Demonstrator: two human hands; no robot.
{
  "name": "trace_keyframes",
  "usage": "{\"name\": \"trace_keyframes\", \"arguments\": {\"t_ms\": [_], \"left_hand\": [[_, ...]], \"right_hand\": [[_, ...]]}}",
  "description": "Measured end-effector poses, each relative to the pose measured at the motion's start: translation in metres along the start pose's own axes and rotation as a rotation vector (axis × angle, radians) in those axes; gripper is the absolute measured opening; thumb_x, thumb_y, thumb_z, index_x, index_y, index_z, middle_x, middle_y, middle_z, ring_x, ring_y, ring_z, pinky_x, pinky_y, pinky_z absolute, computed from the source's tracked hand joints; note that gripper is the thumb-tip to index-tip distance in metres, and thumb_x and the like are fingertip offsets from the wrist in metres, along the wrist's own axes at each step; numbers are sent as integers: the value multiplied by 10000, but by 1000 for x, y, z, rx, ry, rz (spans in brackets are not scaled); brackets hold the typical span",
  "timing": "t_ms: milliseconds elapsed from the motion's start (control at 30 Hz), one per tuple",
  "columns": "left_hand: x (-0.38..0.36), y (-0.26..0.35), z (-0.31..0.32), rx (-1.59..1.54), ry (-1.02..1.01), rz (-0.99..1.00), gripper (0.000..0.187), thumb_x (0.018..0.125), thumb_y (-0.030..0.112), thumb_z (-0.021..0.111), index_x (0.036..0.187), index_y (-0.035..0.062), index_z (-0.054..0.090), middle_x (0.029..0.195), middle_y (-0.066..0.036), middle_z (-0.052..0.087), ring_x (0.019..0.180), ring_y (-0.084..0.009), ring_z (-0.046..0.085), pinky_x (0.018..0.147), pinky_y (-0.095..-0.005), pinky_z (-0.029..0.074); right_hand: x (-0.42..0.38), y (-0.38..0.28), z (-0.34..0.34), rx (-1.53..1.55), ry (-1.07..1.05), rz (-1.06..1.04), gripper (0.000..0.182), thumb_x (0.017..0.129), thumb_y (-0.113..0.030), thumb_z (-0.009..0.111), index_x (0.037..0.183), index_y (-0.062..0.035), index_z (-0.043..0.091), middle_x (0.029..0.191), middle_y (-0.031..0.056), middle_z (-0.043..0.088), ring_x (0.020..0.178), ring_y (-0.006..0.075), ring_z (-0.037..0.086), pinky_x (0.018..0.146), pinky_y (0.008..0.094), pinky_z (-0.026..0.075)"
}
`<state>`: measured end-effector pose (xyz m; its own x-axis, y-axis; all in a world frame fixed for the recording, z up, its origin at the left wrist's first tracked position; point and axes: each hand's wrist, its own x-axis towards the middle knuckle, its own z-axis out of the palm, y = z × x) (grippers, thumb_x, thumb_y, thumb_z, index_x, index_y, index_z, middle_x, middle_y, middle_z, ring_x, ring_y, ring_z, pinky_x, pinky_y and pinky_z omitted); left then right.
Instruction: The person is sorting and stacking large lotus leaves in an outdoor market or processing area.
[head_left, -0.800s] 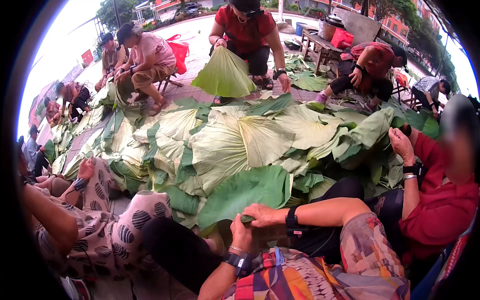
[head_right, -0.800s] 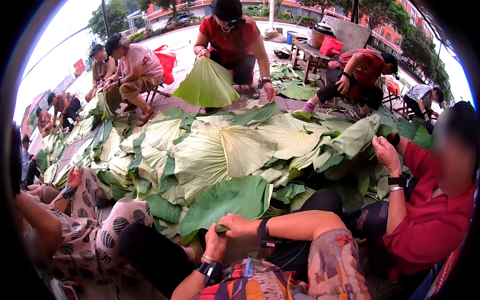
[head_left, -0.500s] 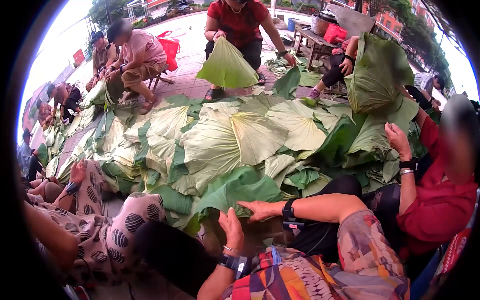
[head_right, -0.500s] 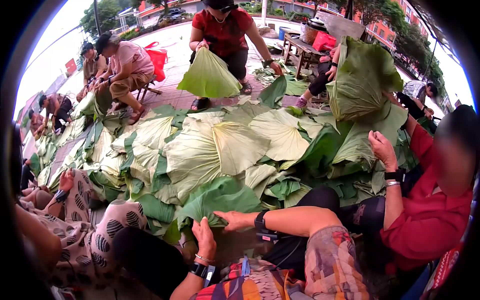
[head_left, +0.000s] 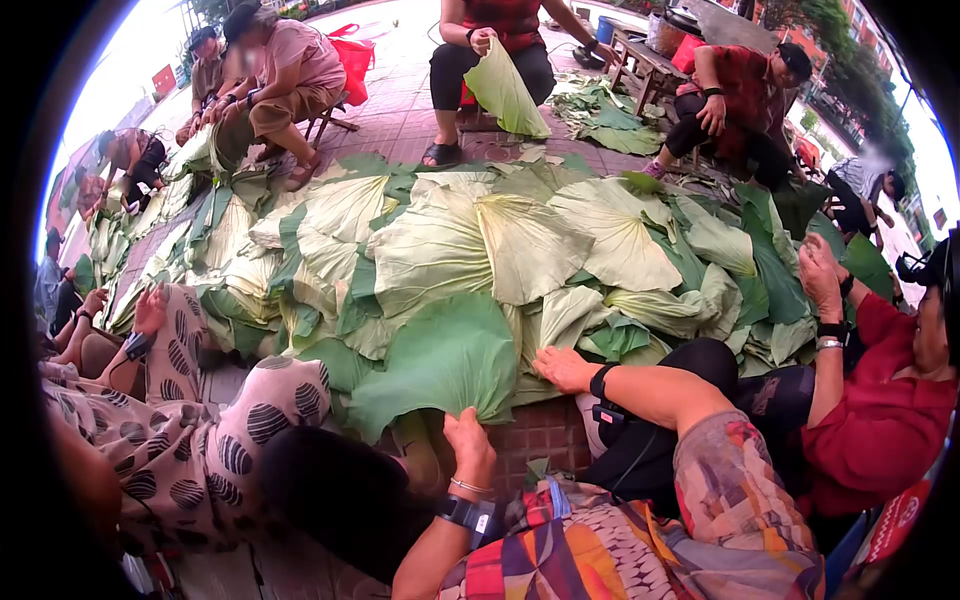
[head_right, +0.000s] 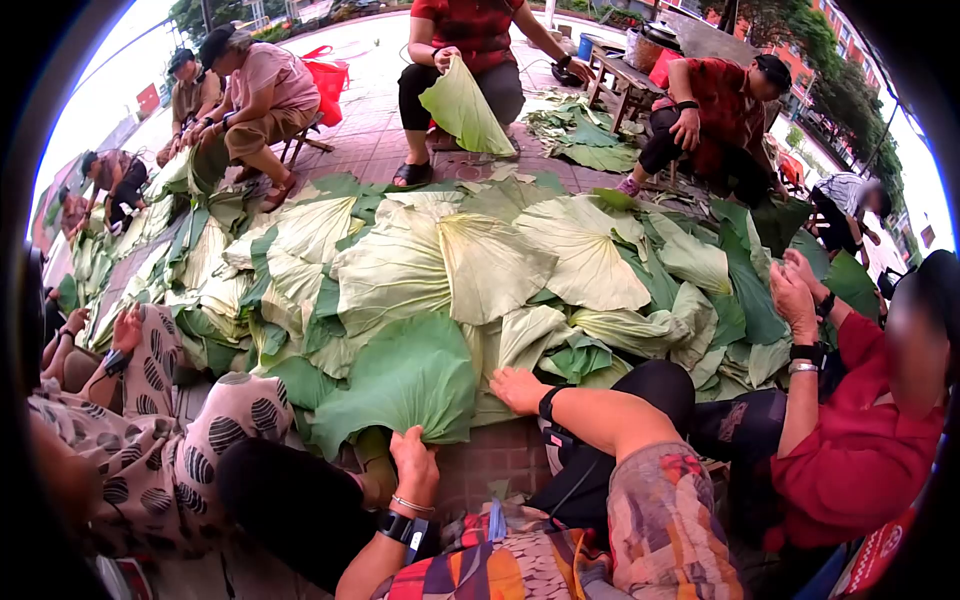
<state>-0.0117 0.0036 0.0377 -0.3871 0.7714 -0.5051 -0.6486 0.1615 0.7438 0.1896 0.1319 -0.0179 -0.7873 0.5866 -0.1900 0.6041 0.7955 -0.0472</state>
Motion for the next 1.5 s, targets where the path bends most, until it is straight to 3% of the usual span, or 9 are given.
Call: {"name": "trace_keyframes", "arguments": {"t_ms": [167,367,433,500,567,767,900,1167,1500], "left_hand": [[-7,2,4,-100,63,-4,341,724,-22,447,1064,-7,443,976,-86,528,821,-177,531,671,-296,458],[-7,4,-1,14,143,27,263,720,-4,486,981,-27,478,942,-91,546,803,-176,521,710,-285,421],[-9,1,-1,-8,109,79,280,716,-3,489,994,-33,479,957,-97,549,818,-178,520,724,-286,415],[6,-12,-5,-39,85,68,304,712,-3,491,1013,-46,477,983,-107,549,836,-182,518,740,-289,408],[14,-28,-7,-34,98,62,329,707,6,504,1028,-61,471,1005,-121,546,864,-194,513,767,-287,399],[14,-32,-6,8,112,37,337,676,26,526,1000,-60,488,980,-128,561,858,-209,524,772,-290,401],[16,-37,-2,60,154,13,333,670,48,548,981,-62,505,980,-145,570,869,-211,534,760,-300,413],[17,-40,-3,88,146,27,317,685,77,547,966,-67,512,935,-143,589,842,-205,547,745,-307,418],[30,-46,-12,190,208,46,274,682,64,538,931,-50,525,905,-142,596,811,-223,558,705,-311,426]], "right_hand": [[2,5,19,-174,178,-67,167,705,-140,507,858,-73,516,886,112,494,853,273,499,639,407,412],[16,-18,-21,795,-570,763,473,742,-337,572,936,92,530,843,231,586,769,287,610,524,349,487],[9,-4,9,953,-466,958,523,752,-471,558,753,51,520,724,174,581,680,280,614,431,368,475],[17,15,31,1119,-472,1073,614,761,-490,541,972,83,476,924,220,558,791,338,592,479,405,491],[21,13,40,1319,-406,1136,616,812,-404,492,1240,-8,294,1235,239,359,954,430,494,530,434,475],[11,-16,107,1920,602,1618,556,769,-405,558,1188,-123,327,1130,175,372,866,382,487,630,453,441],[6,-11,118,1852,761,1556,304,741,-324,613,923,-141,453,761,52,467,580,197,476,455,331,351],[34,-22,67,1742,652,1288,259,658,-191,642,849,-179,468,750,-26,476,705,157,435,540,336,331],[74,51,-7,1790,1537,732,172,733,-60,528,900,-17,528,878,33,556,766,123,514,683,261,415]]}}
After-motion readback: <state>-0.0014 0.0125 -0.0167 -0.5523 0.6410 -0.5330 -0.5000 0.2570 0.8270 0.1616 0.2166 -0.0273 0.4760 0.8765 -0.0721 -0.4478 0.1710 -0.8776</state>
